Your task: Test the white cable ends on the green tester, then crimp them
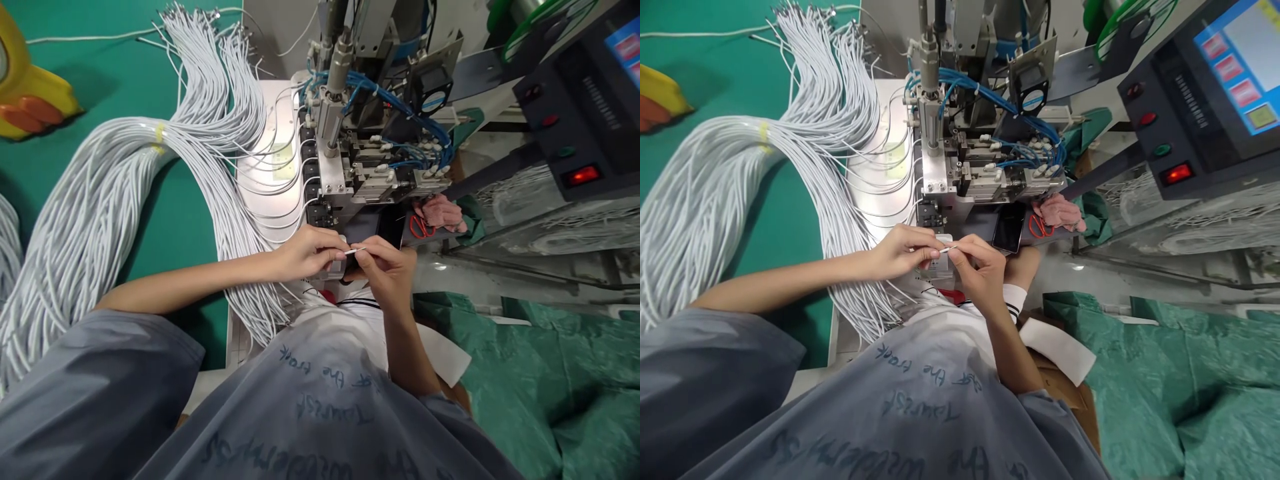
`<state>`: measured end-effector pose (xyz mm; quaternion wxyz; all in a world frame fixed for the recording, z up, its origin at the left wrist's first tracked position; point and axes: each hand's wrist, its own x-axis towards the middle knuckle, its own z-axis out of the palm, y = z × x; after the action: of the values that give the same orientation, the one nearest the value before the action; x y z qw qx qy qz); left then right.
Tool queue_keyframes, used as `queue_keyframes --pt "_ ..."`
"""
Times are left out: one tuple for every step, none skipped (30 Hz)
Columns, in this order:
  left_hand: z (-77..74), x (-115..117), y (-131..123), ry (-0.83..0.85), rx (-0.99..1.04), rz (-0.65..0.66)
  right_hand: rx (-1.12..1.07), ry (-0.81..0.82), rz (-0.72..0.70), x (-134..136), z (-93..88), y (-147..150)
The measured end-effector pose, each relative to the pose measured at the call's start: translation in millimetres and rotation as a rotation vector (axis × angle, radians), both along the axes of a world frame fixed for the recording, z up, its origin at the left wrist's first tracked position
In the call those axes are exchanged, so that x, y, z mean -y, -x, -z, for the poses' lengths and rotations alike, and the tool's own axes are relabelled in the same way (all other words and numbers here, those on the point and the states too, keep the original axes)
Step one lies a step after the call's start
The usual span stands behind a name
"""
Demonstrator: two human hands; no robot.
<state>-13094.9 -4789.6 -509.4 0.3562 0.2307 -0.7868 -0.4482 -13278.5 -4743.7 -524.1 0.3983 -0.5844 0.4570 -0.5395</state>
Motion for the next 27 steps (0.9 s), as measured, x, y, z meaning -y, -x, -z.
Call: queue_keyframes --pt "0.0 1.1 -0.2 0.042 0.018 -0.006 -0.054 -0.005 -0.006 0.5 -2.9 2.8" --pt "0.1 2.0 -0.2 0.076 0.033 -0.012 -0.098 -0.011 -0.016 1.1 -5.6 4.8" --pt "0.3 2.7 -0.2 0.097 0.041 -0.017 -0.125 -0.013 -0.024 1.6 -7.8 6.0" --pt "0.6 3.0 0.0 0.103 0.045 -0.018 -0.135 -0.004 -0.03 2.1 -9.2 6.0" --pt "0.7 2.9 0.3 0.099 0.043 -0.018 -0.129 0.01 -0.027 2.5 -9.6 4.8" --pt "0.8 2.4 0.7 0.082 0.036 -0.02 -0.106 0.027 -0.016 2.7 -9.0 2.5" --pt "0.8 1.4 1.3 0.049 0.021 -0.023 -0.073 0.044 0.003 2.6 -7.3 -0.8" --pt "0.8 0.2 1.9 0.002 0.002 -0.025 -0.036 0.06 0.03 2.1 -4.8 -4.7" --pt "0.9 -1.2 2.7 -0.048 -0.019 -0.025 0.001 0.077 0.06 1.3 -1.9 -9.0" --pt "1.0 -2.4 3.3 -0.091 -0.038 -0.024 0.031 0.089 0.093 0.1 1.1 -13.2" --pt "1.2 -3.3 3.9 -0.115 -0.052 -0.031 0.05 0.103 0.131 -1.3 3.5 -16.8" --pt "1.4 -3.6 4.0 -0.112 -0.059 -0.047 0.043 0.127 0.172 -2.6 5.1 -19.2" --pt "1.4 -3.3 3.7 -0.078 -0.054 -0.072 0.004 0.158 0.211 -3.6 5.4 -20.3" --pt "1.3 -2.4 2.9 -0.013 -0.04 -0.096 -0.06 0.19 0.242 -4.1 4.4 -19.7" --pt "1.0 -0.7 1.5 0.077 -0.015 -0.109 -0.14 0.212 0.25 -3.9 2.3 -17.7" --pt "0.5 1.3 -0.3 0.178 0.024 -0.105 -0.22 0.221 0.232 -2.9 -0.7 -14.5" --pt "0.0 3.4 -2.3 0.273 0.076 -0.091 -0.287 0.214 0.188 -1.2 -3.9 -10.6" --pt "-0.3 5.4 -4.2 0.352 0.134 -0.069 -0.333 0.195 0.129 1.0 -6.9 -6.6" --pt "-0.3 6.9 -5.7 0.401 0.19 -0.052 -0.352 0.179 0.075 3.4 -9.0 -3.3" --pt "0.1 7.6 -6.4 0.421 0.229 -0.044 -0.352 0.18 0.042 5.8 -10.1 -1.1" --pt "1.0 7.4 -6.3 0.41 0.246 -0.047 -0.339 0.196 0.032 7.7 -9.9 -0.3" --pt "2.4 6.5 -5.3 0.378 0.235 -0.058 -0.318 0.224 0.046 9.1 -8.5 -0.9" --pt "4.0 5.0 -3.6 0.334 0.198 -0.074 -0.29 0.254 0.074 9.8 -6.3 -2.7" --pt "5.6 3.3 -1.5 0.282 0.149 -0.091 -0.252 0.278 0.105 10.0 -3.3 -5.3" --pt "6.9 1.9 0.4 0.23 0.098 -0.11 -0.21 0.286 0.132 10.0 0.0 -8.1" --pt "7.6 1.2 1.9 0.188 0.059 -0.127 -0.173 0.278 0.151 10.2 3.6 -10.7" --pt "7.6 1.8 2.4 0.161 0.05 -0.135 -0.149 0.258 0.166 10.9 7.5 -12.3"
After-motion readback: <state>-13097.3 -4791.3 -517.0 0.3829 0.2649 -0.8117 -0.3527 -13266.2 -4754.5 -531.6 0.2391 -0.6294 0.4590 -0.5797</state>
